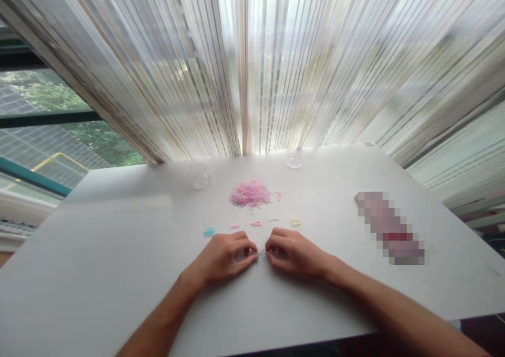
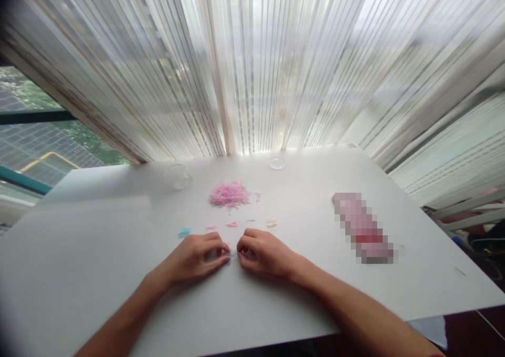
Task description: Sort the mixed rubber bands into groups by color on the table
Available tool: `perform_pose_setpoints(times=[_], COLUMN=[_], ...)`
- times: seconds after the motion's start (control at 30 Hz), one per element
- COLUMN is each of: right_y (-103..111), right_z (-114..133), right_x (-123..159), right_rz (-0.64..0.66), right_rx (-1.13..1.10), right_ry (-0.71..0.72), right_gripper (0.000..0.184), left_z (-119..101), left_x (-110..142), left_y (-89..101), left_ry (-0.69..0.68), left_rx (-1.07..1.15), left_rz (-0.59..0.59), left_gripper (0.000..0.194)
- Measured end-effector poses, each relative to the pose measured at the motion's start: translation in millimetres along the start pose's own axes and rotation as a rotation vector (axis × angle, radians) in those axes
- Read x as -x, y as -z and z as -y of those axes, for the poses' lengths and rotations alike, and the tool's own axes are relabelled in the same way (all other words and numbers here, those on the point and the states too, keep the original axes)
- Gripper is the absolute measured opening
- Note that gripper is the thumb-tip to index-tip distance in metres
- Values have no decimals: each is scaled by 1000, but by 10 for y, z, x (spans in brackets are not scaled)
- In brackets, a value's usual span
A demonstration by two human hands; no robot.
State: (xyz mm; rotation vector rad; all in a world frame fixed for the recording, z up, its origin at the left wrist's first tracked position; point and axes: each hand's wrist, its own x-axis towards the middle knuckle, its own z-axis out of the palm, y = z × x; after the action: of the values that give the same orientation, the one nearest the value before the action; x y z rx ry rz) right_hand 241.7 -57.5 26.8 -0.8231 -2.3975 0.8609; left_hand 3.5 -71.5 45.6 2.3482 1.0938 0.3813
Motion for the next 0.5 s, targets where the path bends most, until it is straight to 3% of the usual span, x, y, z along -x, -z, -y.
perform_pose_setpoints(times=[0.5], right_y=[-41], right_z=[-96], right_x=[-70], right_rz=[-85], right_rx=[-32], right_ry=[7], right_gripper=[9], left_z=[26], left_x=[-46], left_y=[-12], left_ry=[23], left_rx=[66], left_rz=[-92], left_gripper=[12])
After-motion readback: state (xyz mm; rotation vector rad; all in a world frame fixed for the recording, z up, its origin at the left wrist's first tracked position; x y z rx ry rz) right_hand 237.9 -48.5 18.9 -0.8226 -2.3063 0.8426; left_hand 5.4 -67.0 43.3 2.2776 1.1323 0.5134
